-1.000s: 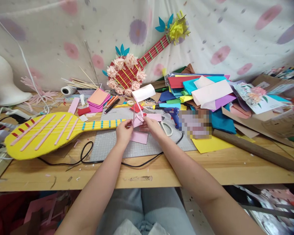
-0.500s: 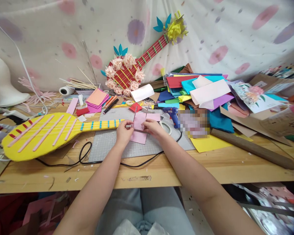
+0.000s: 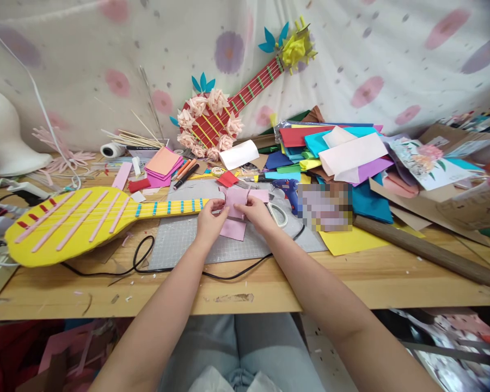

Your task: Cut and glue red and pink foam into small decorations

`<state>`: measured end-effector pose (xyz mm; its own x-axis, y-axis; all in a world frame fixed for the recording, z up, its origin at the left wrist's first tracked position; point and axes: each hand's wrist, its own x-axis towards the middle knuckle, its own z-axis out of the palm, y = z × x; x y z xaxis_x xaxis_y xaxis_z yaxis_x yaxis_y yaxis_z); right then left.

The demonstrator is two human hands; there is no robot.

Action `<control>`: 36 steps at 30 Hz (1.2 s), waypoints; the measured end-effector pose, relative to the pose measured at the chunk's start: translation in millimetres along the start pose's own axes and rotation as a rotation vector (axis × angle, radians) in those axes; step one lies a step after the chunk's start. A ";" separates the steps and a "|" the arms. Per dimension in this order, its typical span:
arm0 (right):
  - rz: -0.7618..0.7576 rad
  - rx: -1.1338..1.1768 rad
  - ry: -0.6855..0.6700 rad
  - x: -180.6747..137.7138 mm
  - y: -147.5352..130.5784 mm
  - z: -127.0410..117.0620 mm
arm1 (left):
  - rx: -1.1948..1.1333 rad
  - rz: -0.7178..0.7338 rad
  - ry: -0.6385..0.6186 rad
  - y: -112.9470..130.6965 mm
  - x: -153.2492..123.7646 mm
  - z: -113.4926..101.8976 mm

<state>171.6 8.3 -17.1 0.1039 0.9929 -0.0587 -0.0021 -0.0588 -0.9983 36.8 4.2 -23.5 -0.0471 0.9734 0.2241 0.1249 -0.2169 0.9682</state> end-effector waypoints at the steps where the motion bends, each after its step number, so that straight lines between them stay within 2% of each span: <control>1: -0.020 -0.016 0.004 0.4 0.5 -0.3 | -0.003 0.002 0.002 -0.1 0.3 -0.2; 8: -0.086 -0.205 0.052 -0.7 -1.0 1.0 | -0.030 -0.023 0.017 0.8 0.4 -0.8; 14: -0.067 -0.384 0.071 -1.2 -3.5 3.1 | 0.073 -0.069 -0.002 1.9 -1.6 -1.8; 23: -0.046 -0.479 0.072 0.5 -6.9 2.3 | 0.207 -0.037 -0.020 4.3 -0.6 -2.3; 36: -0.060 -0.541 0.070 4.3 -3.5 1.4 | 0.224 -0.046 -0.040 4.0 0.8 -3.1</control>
<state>170.6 12.9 -13.9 0.1537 0.9880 0.0173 0.5160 -0.0653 -0.8541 34.2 3.9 -19.0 -0.0188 0.9850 0.1717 0.3406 -0.1552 0.9273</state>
